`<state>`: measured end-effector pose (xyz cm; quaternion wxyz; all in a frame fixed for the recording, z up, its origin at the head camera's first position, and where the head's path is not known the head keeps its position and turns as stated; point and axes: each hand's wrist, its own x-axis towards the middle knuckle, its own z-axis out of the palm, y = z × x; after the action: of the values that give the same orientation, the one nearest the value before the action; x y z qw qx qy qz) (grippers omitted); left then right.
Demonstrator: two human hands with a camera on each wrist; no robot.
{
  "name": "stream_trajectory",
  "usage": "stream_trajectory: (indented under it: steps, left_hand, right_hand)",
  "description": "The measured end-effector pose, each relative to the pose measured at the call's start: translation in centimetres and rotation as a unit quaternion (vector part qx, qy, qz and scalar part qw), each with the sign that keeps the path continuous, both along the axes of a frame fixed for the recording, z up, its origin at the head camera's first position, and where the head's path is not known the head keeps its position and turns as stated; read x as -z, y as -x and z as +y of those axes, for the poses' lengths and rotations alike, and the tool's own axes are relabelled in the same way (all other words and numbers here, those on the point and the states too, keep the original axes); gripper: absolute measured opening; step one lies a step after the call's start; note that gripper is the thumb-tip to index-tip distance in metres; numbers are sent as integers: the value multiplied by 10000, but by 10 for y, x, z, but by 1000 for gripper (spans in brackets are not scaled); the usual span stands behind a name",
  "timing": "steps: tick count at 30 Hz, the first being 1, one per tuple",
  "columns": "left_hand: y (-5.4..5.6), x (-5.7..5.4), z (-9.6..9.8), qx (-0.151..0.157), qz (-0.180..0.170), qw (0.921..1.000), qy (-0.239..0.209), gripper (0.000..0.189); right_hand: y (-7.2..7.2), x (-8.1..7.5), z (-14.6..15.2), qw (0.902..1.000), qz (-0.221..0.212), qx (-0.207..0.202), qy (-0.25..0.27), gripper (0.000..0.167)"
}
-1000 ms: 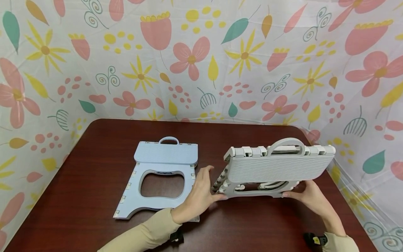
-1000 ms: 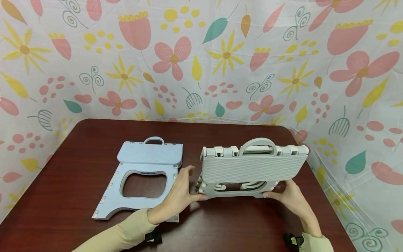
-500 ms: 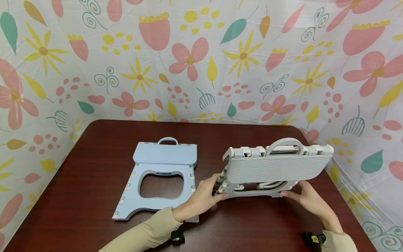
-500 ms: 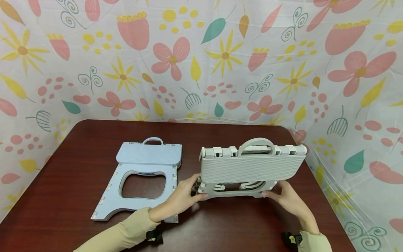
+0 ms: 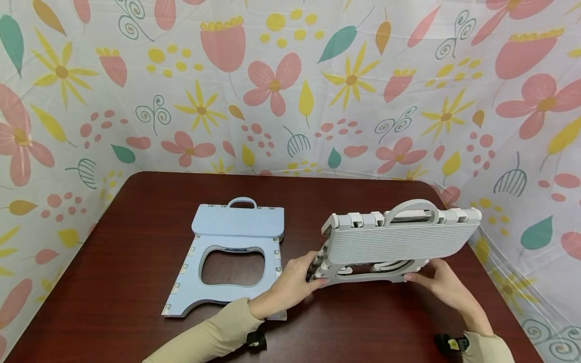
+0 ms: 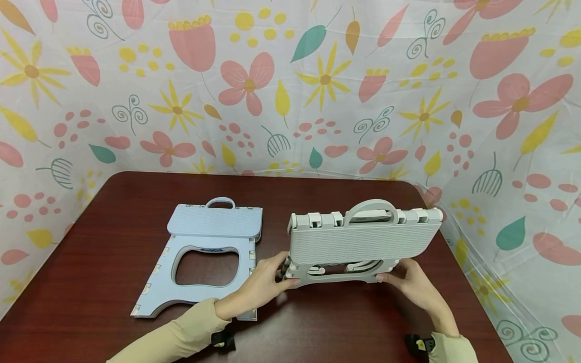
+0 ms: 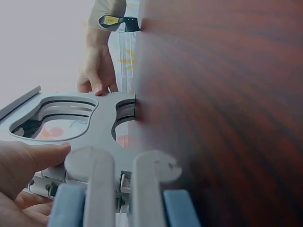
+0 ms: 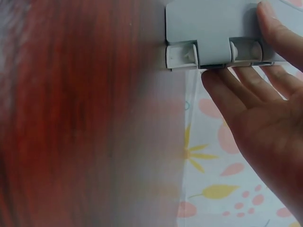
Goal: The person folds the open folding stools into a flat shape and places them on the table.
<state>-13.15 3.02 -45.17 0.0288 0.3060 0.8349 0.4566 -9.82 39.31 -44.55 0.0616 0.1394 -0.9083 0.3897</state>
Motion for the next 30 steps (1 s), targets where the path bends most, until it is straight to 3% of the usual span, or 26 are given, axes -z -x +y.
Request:
stream_trajectory:
  steps: [8,22,30]
  left_hand:
    - [1,-2,0,-44,118,9999,94,44]
    - [-3,-3,2,-152,207,9996,66,35]
    - [-3,-2,3,-111,185,9998,-58,34]
  right_hand:
    - [1,-1,0,9995,-99,272,-110,30]
    - [4,0,-4,9998,78,139,141,26]
    - [3,0,-4,9994,287,213,36,23]
